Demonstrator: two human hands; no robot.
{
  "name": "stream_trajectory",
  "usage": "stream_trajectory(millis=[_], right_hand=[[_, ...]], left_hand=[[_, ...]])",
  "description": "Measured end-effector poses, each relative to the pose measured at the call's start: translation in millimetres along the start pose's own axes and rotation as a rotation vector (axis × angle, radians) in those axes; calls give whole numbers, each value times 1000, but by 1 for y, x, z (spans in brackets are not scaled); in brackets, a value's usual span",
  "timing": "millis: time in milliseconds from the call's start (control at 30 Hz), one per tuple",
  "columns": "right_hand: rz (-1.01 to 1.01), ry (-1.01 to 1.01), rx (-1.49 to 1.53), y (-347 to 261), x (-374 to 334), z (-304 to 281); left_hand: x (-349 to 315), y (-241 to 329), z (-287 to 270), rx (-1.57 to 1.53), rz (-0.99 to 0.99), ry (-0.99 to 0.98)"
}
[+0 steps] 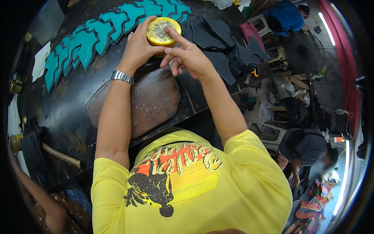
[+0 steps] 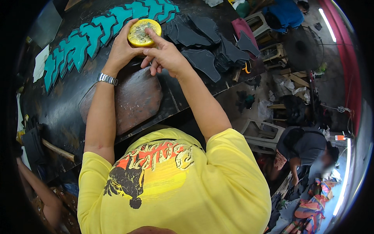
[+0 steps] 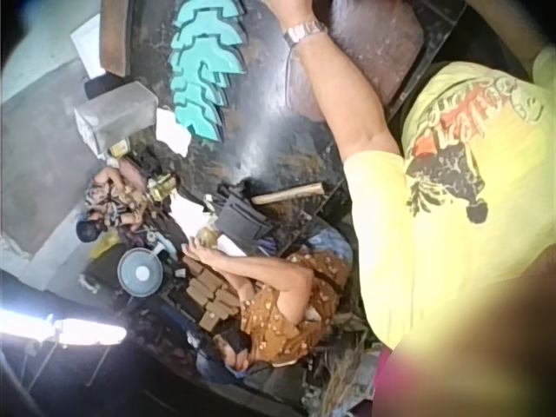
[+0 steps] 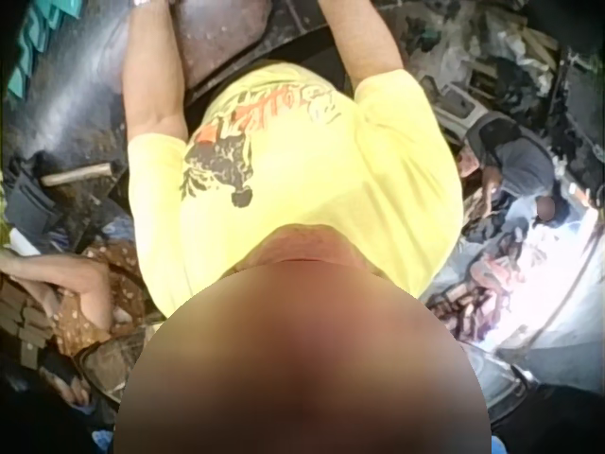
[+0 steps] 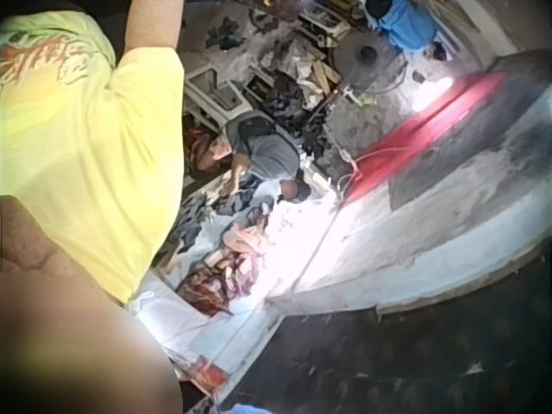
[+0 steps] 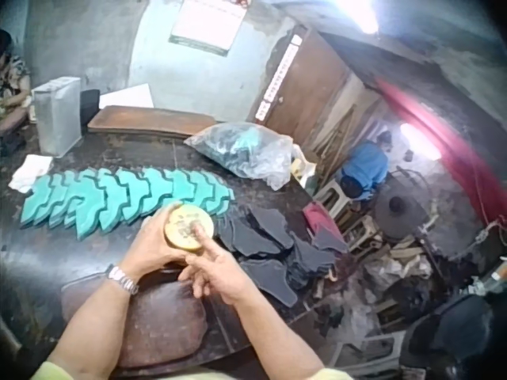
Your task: The person repeatedly rubs teal-colored shoe insoles on a wooden block using both hands. They occasionally wipe the block and scoop a small amount of paste from a yellow container to apply to the block. The insoles are handled one at a time and placed back on the table after rubbing.
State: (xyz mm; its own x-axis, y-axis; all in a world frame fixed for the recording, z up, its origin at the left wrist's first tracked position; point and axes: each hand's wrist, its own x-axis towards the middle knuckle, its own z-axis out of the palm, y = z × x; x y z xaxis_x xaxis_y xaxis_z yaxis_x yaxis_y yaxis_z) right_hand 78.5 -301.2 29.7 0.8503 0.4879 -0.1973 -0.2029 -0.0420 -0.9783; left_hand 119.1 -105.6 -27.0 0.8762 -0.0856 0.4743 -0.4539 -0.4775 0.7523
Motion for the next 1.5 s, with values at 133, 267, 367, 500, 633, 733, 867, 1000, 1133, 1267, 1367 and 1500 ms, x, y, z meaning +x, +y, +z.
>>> stream_trajectory(millis=[133,267,367,500,633,733,867,1000,1133,1267,1367,1500], right_hand=[[17,20,37,-2,-8,6],[19,38,146,-5,-21,8],[5,104,218,-6,-32,2],[-372,434,-85,1,-29,3],[-441,488,-1189,14,-7,13],[-542,414,-1106,18,-10,9],[-573,368,-655,13,-27,5],[-744,341,-390,2,-43,36],[-983,284,-397,-5,-40,84],[-915,275,-369,-24,-33,66],[-885,337,-365,-31,-29,53],[-824,258,-414,-24,-37,68]], left_hand=[[-3,1,1,131,8,27],[-5,4,2,266,15,61],[-4,6,7,205,-12,71],[-3,4,13,102,8,90],[-3,0,17,107,-14,76],[-5,4,17,196,-36,103],[-3,20,-4,211,-101,9],[9,58,-31,-972,-152,94],[-15,119,-7,-709,114,15],[-47,156,18,-996,19,137],[-53,155,13,-918,-91,41],[-52,145,-2,-1028,41,29]])
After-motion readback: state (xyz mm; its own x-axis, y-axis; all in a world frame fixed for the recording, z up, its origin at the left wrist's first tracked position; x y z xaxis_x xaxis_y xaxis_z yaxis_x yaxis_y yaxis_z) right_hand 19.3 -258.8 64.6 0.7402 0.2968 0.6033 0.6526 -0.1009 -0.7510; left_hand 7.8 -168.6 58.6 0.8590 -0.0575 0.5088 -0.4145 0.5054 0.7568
